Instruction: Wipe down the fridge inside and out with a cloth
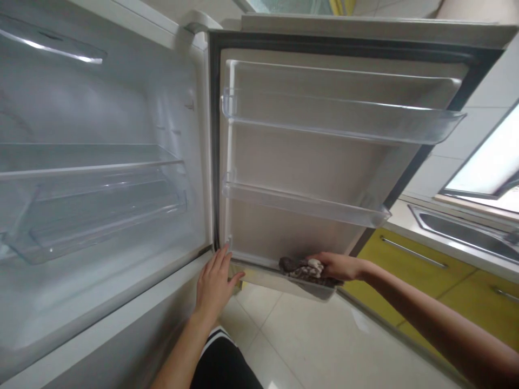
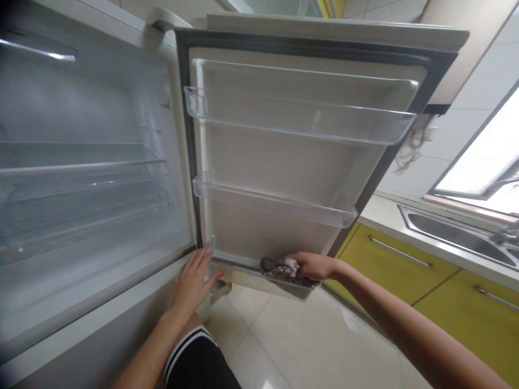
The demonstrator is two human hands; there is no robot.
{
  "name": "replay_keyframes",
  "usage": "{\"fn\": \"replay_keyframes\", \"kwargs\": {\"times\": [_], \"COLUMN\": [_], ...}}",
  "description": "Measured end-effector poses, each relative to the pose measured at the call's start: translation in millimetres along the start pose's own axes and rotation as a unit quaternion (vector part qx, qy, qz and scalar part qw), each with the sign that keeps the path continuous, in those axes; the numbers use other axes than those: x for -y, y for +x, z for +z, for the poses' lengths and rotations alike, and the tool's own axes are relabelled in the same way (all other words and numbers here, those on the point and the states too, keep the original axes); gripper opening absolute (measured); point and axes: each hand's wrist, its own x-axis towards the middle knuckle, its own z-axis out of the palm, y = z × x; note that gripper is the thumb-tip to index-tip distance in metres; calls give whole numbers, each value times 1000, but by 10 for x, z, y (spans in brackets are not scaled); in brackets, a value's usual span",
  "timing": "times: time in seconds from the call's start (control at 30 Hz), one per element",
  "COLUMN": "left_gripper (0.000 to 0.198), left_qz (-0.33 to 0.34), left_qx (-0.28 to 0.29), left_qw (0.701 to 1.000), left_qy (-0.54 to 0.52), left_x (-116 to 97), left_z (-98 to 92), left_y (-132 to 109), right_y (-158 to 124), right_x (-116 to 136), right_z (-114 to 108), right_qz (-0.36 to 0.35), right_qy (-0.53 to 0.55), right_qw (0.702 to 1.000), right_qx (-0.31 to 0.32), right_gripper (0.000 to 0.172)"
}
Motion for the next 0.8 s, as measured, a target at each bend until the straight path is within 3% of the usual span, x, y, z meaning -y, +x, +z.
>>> {"fn": "replay_keyframes", "kwargs": {"times": [0.1, 0.17, 0.27, 0.37, 0.43, 0.5, 0.57, 0.7, 0.8], "left_gripper": [61, 66, 68, 66, 71, 80, 84, 102, 104], "left_qz": [32, 34, 16, 4, -8, -22, -46, -110, -159], "left_qx": [-5, -3, 0, 8, 12, 15, 21, 2, -32], "left_qw": [999, 999, 997, 993, 990, 986, 981, 962, 934], "left_qy": [-4, -26, -75, -117, -139, -163, -187, -252, -320], "left_x": [77, 127, 173, 192, 200, 202, 193, 138, 95], "left_z": [29, 54, 92, 104, 90, 70, 65, 159, 304], "left_y": [39, 53, 33, -7, -16, -11, -2, -27, -93], "right_y": [-231, -157, 255, 812, 1076, 1132, 956, 296, 120], "right_x": [126, 306, 642, 994, 1165, 1214, 1119, 717, 634], "right_z": [97, 334, 869, 1405, 1618, 1653, 1541, 1203, 1074], "right_qz": [-41, -48, -43, -84, -125, -142, -117, 16, 110], "right_qy": [-12, -31, -84, -186, -243, -264, -254, -206, -201], "right_qw": [997, 993, 980, 936, 904, 896, 913, 952, 950], "right_qx": [-70, -100, -173, -288, -329, -326, -296, -226, -212], "right_gripper": [45, 47, 56, 73, 77, 75, 76, 74, 54]}}
